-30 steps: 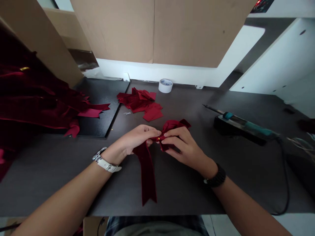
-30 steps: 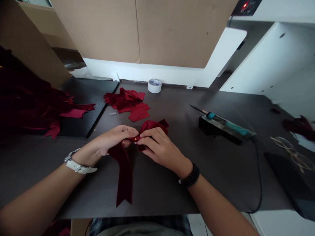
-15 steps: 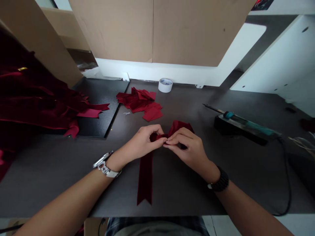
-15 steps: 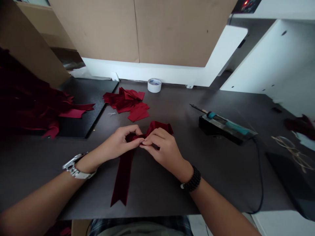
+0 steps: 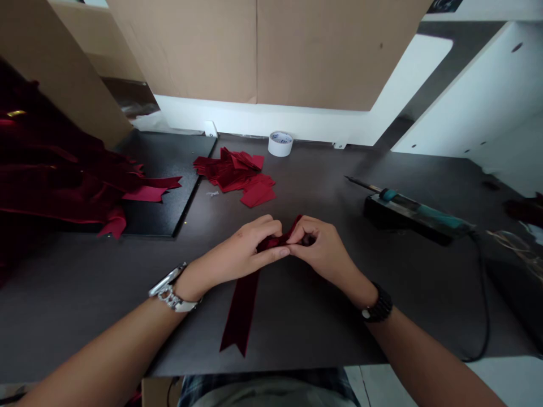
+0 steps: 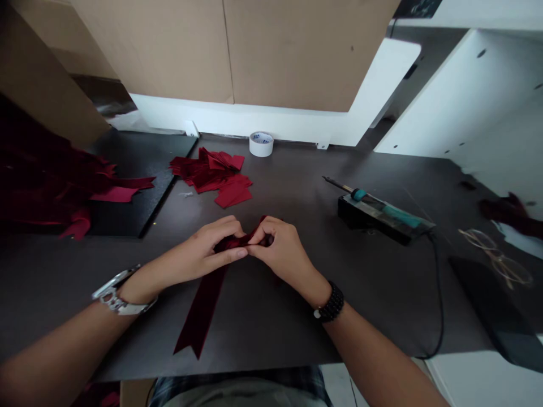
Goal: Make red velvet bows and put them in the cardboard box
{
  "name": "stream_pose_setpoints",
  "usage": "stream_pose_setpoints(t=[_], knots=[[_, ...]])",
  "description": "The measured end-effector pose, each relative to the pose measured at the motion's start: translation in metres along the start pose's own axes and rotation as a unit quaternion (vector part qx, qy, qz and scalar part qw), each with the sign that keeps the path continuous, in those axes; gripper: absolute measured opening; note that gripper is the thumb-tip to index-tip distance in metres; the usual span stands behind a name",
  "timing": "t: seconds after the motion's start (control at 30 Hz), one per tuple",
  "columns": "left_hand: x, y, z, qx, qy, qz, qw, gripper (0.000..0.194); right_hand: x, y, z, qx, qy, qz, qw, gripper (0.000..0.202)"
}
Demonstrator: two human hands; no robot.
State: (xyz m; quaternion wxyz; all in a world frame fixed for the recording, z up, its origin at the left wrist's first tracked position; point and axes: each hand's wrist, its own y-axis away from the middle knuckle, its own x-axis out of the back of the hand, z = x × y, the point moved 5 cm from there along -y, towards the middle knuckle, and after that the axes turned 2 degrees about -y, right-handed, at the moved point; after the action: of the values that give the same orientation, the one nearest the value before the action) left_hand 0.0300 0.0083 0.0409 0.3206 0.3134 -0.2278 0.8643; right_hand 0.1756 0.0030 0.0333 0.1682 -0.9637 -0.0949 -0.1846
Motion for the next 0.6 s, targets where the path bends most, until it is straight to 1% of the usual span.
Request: stream_pose_setpoints(t=[0.1,0.2,0.3,0.33,0.4,0.47,0.53,0.6], knots=[[0.000,0.000,-0.001,-0.001,0.003,-0.024,1.000,0.015,-0.002,0.000,0.005,-0.030,0.020,-0.012,0.999,0.022],[0.002,-0.001,-0.003,0.006,0.029,-0.032,0.999,0.014,0.000,-0.001,0.009,-0.058,0.035,-0.008,0.998,0.032],[0.002,-0.002,-0.005,0.028,0.082,-0.043,0.995,0.015,0.004,-0.004,0.008,-0.039,0.033,-0.006,0.999,0.044],[0.002,-0.002,-0.006,0.038,0.098,-0.045,0.993,0.015,0.005,-0.004,0.007,-0.030,0.030,-0.016,0.999,0.043],[0.001,-0.002,-0.009,0.059,0.113,-0.034,0.991,0.014,0.005,-0.005,0.007,-0.035,0.024,-0.053,0.998,0.030],[-0.001,-0.002,-0.012,0.072,0.118,-0.022,0.990,0.014,0.004,-0.005,0.008,-0.072,0.016,-0.096,0.993,0.021],[-0.002,-0.002,-0.013,0.067,0.140,-0.015,0.988,0.013,0.002,-0.004,0.010,-0.116,-0.006,-0.127,0.985,0.019],[-0.003,-0.003,-0.013,0.057,0.169,-0.012,0.984,0.012,0.001,-0.003,0.010,-0.146,-0.039,-0.145,0.978,0.019]])
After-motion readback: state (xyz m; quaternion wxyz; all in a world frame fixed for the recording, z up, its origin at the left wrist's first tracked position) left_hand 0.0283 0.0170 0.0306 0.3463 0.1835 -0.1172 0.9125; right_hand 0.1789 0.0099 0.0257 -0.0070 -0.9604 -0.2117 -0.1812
